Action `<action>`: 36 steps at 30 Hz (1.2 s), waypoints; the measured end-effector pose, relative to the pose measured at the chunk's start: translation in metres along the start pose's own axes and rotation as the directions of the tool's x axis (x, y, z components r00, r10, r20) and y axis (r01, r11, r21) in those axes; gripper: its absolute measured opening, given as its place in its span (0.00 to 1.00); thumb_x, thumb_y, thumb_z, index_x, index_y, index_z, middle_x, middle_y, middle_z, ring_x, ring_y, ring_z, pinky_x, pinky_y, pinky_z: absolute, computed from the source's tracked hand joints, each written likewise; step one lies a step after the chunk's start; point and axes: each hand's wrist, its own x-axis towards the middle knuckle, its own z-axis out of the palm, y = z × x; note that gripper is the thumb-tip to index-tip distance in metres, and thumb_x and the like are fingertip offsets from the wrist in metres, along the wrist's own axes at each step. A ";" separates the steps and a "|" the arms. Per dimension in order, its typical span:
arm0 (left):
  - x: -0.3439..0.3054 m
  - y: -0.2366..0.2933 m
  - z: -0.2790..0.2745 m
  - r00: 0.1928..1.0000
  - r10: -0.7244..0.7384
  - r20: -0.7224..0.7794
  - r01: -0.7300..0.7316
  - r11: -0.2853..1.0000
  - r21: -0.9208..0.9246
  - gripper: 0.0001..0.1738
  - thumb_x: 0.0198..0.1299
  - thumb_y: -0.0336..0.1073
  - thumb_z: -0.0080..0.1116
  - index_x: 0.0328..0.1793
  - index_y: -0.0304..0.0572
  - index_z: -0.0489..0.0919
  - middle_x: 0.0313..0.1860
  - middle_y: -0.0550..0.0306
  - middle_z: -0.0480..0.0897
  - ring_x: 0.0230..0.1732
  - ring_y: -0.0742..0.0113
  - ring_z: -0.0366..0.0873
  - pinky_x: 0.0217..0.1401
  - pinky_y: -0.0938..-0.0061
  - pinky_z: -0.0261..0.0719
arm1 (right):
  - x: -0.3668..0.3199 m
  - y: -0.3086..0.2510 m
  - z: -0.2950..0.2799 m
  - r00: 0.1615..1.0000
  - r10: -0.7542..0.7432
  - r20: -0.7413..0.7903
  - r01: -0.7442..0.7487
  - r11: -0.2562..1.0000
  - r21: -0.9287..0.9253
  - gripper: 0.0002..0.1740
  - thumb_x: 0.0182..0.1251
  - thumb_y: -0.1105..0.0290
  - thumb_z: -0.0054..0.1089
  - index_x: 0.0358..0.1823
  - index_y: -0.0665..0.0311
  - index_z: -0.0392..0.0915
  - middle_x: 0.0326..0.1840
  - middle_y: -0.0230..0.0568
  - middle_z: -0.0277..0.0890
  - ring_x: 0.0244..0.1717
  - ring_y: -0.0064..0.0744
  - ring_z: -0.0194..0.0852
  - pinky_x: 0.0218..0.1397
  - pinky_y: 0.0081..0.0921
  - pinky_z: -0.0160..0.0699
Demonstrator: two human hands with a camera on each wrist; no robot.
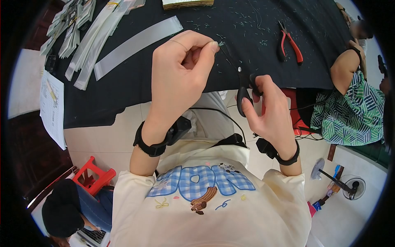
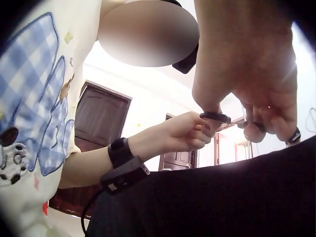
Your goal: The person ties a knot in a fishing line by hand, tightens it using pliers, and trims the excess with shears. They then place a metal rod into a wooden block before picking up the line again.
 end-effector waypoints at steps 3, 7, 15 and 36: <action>-0.001 0.000 -0.003 0.999 -0.018 0.049 0.015 0.999 0.043 0.06 0.59 0.29 0.57 0.33 0.31 0.79 0.22 0.66 0.75 0.22 0.86 0.63 0.22 0.89 0.55 | 0.001 0.000 -0.002 1.000 -0.007 0.007 0.007 1.000 -0.002 0.19 0.51 0.66 0.63 0.40 0.68 0.68 0.21 0.41 0.65 0.26 0.37 0.66 0.30 0.31 0.65; 0.000 -0.002 -0.004 0.998 0.000 0.058 -0.004 0.997 0.071 0.06 0.58 0.28 0.56 0.32 0.30 0.78 0.22 0.66 0.73 0.21 0.86 0.62 0.22 0.88 0.55 | 0.002 0.002 -0.003 0.999 -0.032 0.004 0.032 0.999 0.024 0.18 0.52 0.66 0.63 0.38 0.68 0.68 0.20 0.41 0.65 0.24 0.37 0.64 0.28 0.31 0.63; 0.000 -0.001 -0.005 0.997 0.011 0.078 -0.017 0.997 0.077 0.06 0.58 0.27 0.55 0.32 0.29 0.78 0.21 0.66 0.72 0.20 0.85 0.60 0.21 0.87 0.53 | 0.000 0.005 -0.003 0.997 -0.076 -0.013 0.076 0.997 0.015 0.16 0.54 0.66 0.63 0.37 0.69 0.69 0.20 0.43 0.64 0.23 0.38 0.64 0.26 0.31 0.62; 0.002 -0.002 -0.006 0.987 -0.128 0.092 0.126 0.992 0.031 0.09 0.57 0.30 0.54 0.30 0.31 0.80 0.13 0.65 0.71 0.15 0.83 0.61 0.17 0.83 0.54 | 0.000 0.008 -0.001 0.987 -0.155 -0.050 0.151 0.986 -0.073 0.14 0.54 0.71 0.64 0.34 0.68 0.68 0.20 0.44 0.65 0.24 0.40 0.63 0.26 0.33 0.62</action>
